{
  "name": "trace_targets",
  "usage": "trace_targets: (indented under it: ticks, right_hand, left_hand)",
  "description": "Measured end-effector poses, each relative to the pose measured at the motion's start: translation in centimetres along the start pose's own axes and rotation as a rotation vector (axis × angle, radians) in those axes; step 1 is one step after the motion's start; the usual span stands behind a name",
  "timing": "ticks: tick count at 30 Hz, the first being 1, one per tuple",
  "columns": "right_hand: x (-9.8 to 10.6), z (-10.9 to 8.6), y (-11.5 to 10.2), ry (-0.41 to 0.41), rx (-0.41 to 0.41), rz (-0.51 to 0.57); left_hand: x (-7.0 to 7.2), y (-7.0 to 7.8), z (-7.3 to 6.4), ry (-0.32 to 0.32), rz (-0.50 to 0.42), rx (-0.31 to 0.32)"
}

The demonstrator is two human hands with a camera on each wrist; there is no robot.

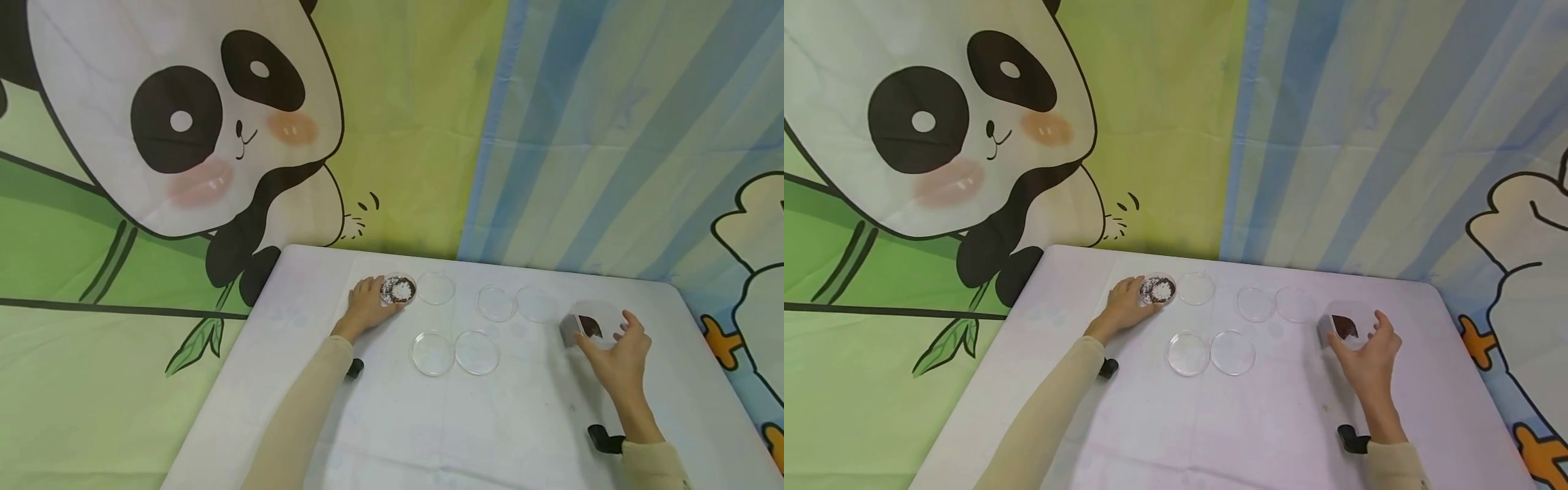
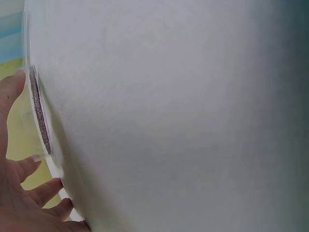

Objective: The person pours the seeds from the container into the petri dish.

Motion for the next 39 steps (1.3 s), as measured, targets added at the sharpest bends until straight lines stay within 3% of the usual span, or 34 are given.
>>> trace_targets:
  ticks: [16,29,35,39]
  right_hand:
    - [0.1,0.6,2.1,-0.061,-0.076,-0.042]
    - [-0.1,0.6,2.2,-0.041,-0.033,-0.081]
    - [0.6,0.5,1.2,0.027,-0.027,-0.078]
    - [1.2,0.3,0.2,0.104,0.051,-0.088]
  left_hand:
    - [0.1,-0.1,0.1,-0.011,0.02,0.009]
    - [0.2,0.3,0.0,-0.002,0.02,0.01]
    - [0.2,0.3,-0.1,-0.01,0.019,0.015]
    - [0.2,0.2,-0.2,-0.012,0.013,0.016]
Point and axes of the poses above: each hand's wrist, its own z-axis towards the middle knuckle, its own x-axis out of the back of the hand, y = z × x, the point moved 4 cm from there along z, towards the middle knuckle, and after that the axes turned 9 degrees about -y, right-handed, at the moved point
